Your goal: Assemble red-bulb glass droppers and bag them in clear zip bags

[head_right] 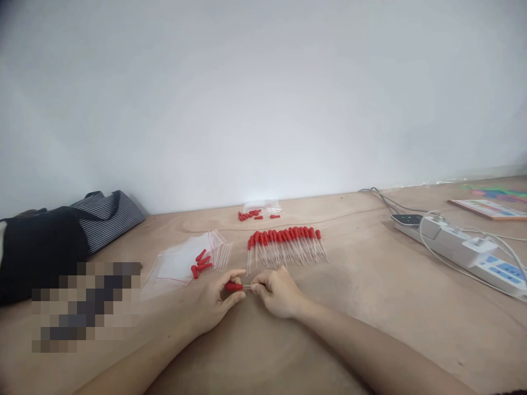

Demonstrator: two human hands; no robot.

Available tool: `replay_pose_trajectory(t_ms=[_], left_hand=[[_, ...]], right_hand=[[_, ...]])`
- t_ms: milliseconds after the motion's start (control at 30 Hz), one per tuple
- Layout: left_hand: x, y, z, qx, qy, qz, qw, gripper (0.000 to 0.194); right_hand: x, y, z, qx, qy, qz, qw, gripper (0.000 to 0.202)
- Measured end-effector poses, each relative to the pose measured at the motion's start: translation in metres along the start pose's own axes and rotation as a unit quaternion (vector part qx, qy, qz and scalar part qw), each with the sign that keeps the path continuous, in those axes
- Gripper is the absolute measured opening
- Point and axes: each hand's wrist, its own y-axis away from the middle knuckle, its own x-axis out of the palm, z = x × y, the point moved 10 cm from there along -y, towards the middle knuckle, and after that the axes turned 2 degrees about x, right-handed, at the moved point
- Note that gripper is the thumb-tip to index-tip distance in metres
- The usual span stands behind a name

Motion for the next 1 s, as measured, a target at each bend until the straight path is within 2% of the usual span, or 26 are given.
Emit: replay_pose_trajectory(t_ms=[33, 133, 267, 367, 433, 500, 567, 667, 700, 833, 1000], left_hand=[[-0.002, 0.000, 0.001, -0.005, -0.004, -0.001, 1.000, 0.024], [-0.006, -0.001, -0.002, 0.012, -0.033, -0.005, 0.999, 0.011], [-0.013, 0.000, -0.012, 0.045, -0.073, -0.040, 0.995, 0.012], [-0.009, -0.001, -0.015, 0.058, -0.086, -0.019, 0.994, 0.011], [-0.012, -0.001, -0.013, 0.052, -0.103, -0.015, 0.993, 0.020], [-0.021, -0.001, -0.004, 0.027, -0.129, -0.036, 0.991, 0.039], [-0.033, -0.001, 0.007, -0.008, -0.160, -0.061, 0.985, 0.047], [-0.048, -0.001, 0.023, -0.053, -0.217, -0.078, 0.972, 0.036], [-0.052, -0.001, 0.028, -0.067, -0.237, -0.078, 0.966, 0.032], [-0.067, 0.002, 0.048, -0.141, -0.302, -0.064, 0.941, 0.032], [-0.078, 0.006, 0.066, -0.212, -0.316, -0.028, 0.924, 0.036]], right_hand=[[-0.001, 0.000, 0.000, -0.006, 0.004, 0.001, 1.000, 0.023], [-0.006, 0.001, 0.003, -0.032, 0.043, -0.012, 0.998, 0.021], [-0.006, 0.006, 0.013, -0.070, 0.113, -0.042, 0.990, 0.019], [0.001, 0.009, 0.018, -0.092, 0.088, -0.022, 0.992, 0.020], [-0.001, 0.007, 0.014, -0.089, 0.071, -0.014, 0.993, 0.021], [-0.013, 0.000, 0.001, -0.060, 0.074, -0.037, 0.995, 0.021], [-0.033, -0.010, -0.022, 0.007, 0.092, -0.087, 0.992, 0.021], [-0.063, -0.022, -0.064, 0.142, 0.136, -0.153, 0.968, 0.020], [-0.068, -0.026, -0.074, 0.167, 0.146, -0.165, 0.961, 0.019], [-0.072, -0.039, -0.095, 0.218, 0.171, -0.184, 0.943, 0.018], [-0.067, -0.038, -0.101, 0.262, 0.209, -0.175, 0.926, 0.019]])
